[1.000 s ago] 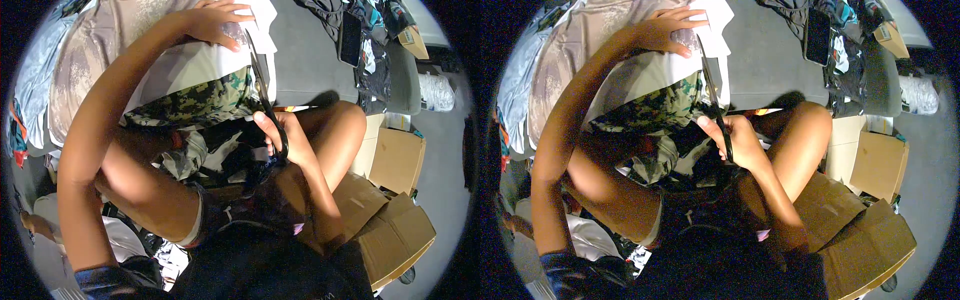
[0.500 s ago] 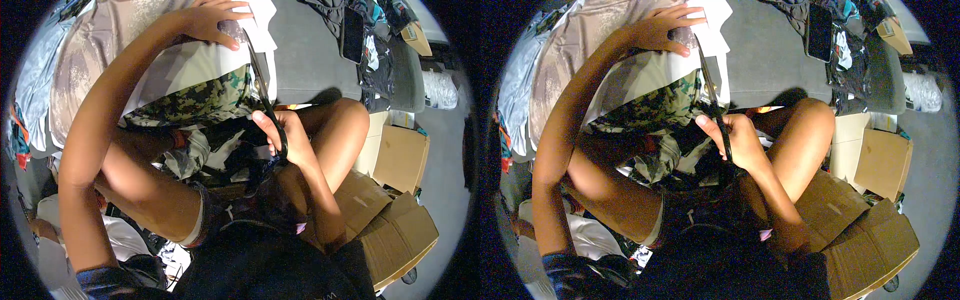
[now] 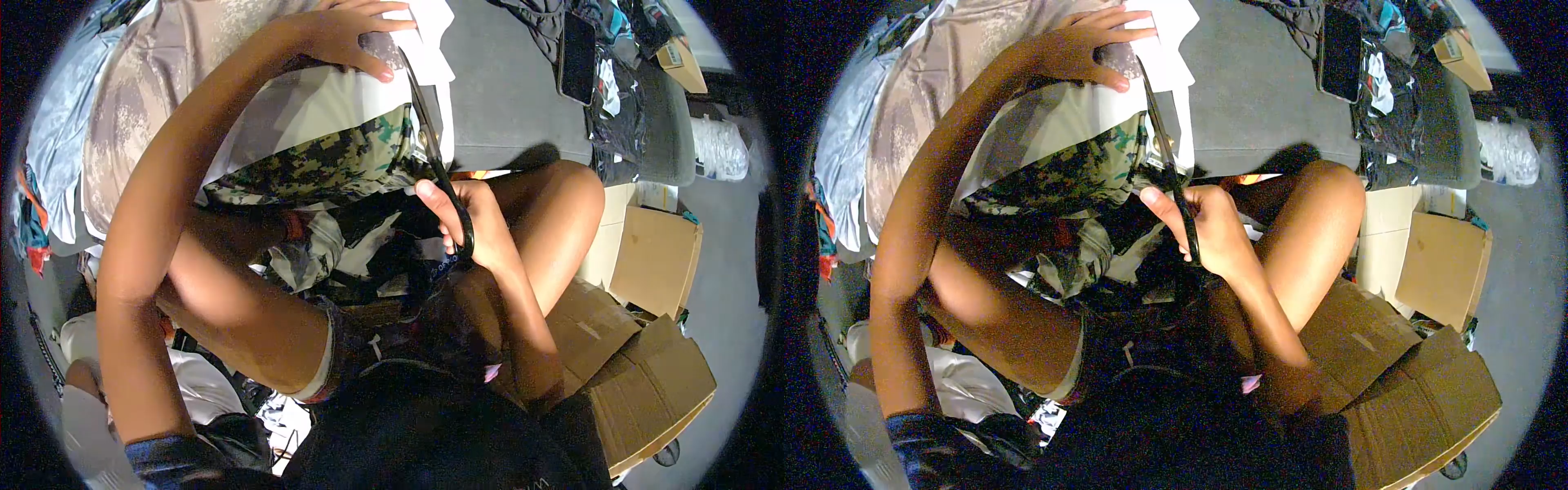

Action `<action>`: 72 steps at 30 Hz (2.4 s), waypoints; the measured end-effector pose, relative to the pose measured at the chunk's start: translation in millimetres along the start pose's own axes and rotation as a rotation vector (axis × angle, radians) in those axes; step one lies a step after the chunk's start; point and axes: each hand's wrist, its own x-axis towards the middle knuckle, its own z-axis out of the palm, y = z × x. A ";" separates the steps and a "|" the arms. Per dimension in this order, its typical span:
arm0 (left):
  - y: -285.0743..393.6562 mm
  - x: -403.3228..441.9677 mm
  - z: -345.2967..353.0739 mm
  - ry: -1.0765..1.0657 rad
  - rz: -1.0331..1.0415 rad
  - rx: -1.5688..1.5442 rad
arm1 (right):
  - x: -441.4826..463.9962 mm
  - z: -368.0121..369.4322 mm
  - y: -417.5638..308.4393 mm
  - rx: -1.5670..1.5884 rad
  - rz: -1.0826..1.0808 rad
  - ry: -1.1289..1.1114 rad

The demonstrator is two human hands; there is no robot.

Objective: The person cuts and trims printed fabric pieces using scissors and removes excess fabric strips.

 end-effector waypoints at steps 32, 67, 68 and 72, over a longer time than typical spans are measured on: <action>-0.3 2.4 -4.0 -0.051 -0.016 0.005 | -6.6 -7.9 -0.2 0.030 -0.017 -0.099; -16.7 3.4 13.6 0.002 -0.124 0.158 | 24.0 -5.1 -24.4 -0.056 0.004 -0.024; -16.3 3.1 13.1 0.002 -0.124 0.167 | 23.5 -4.8 -25.6 -0.063 0.013 -0.019; -14.1 2.7 14.8 0.010 -0.139 0.187 | 21.9 -5.4 -26.8 -0.062 0.004 -0.019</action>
